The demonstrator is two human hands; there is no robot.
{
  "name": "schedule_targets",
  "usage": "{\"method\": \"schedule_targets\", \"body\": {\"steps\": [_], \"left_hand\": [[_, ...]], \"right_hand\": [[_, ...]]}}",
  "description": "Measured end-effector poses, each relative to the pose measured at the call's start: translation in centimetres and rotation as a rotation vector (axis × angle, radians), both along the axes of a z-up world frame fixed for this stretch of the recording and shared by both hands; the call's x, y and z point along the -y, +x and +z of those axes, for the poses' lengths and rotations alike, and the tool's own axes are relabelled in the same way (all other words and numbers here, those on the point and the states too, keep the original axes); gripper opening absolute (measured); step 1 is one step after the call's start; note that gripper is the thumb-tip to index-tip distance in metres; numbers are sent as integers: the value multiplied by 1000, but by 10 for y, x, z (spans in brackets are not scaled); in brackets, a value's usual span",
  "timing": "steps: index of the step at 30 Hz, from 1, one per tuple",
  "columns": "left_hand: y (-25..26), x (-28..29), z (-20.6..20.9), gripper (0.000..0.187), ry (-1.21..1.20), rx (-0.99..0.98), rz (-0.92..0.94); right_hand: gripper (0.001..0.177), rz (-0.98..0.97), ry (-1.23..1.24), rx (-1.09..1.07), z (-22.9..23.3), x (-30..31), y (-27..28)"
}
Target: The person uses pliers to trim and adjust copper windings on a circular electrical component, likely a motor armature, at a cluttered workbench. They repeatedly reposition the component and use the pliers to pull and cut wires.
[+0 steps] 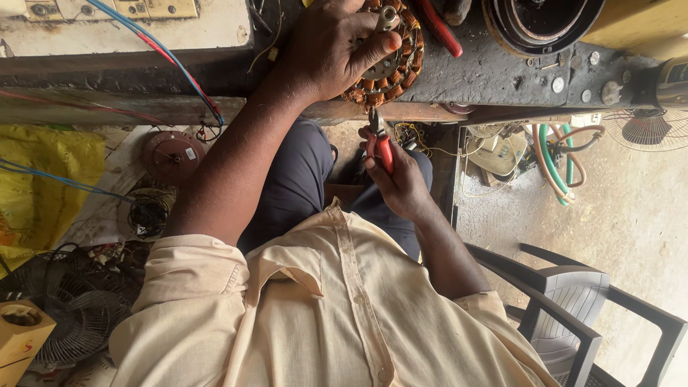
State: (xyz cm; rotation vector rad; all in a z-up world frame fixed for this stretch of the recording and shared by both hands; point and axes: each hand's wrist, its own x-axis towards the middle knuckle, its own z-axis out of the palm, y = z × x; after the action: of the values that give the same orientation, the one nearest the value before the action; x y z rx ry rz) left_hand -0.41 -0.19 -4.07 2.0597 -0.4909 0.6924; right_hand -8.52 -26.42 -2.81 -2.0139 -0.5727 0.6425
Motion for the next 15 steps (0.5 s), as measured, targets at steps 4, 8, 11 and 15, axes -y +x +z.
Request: {"method": "schedule_targets", "body": {"steps": [4,8,11,15], "left_hand": [[1,1,-2,63,-4,19,3],[2,1,-4,66,13,6,7],[2,2,-5,63,-29,-49,-14],[1,2,-4,63,-1,24,11]], "right_hand": [[50,15,25,-19,-1,2,1],[56,27,107,-104,1,3,1],[58,26,335,-359,6,8,2],[65,51,465,-621,12,14,12]]}}
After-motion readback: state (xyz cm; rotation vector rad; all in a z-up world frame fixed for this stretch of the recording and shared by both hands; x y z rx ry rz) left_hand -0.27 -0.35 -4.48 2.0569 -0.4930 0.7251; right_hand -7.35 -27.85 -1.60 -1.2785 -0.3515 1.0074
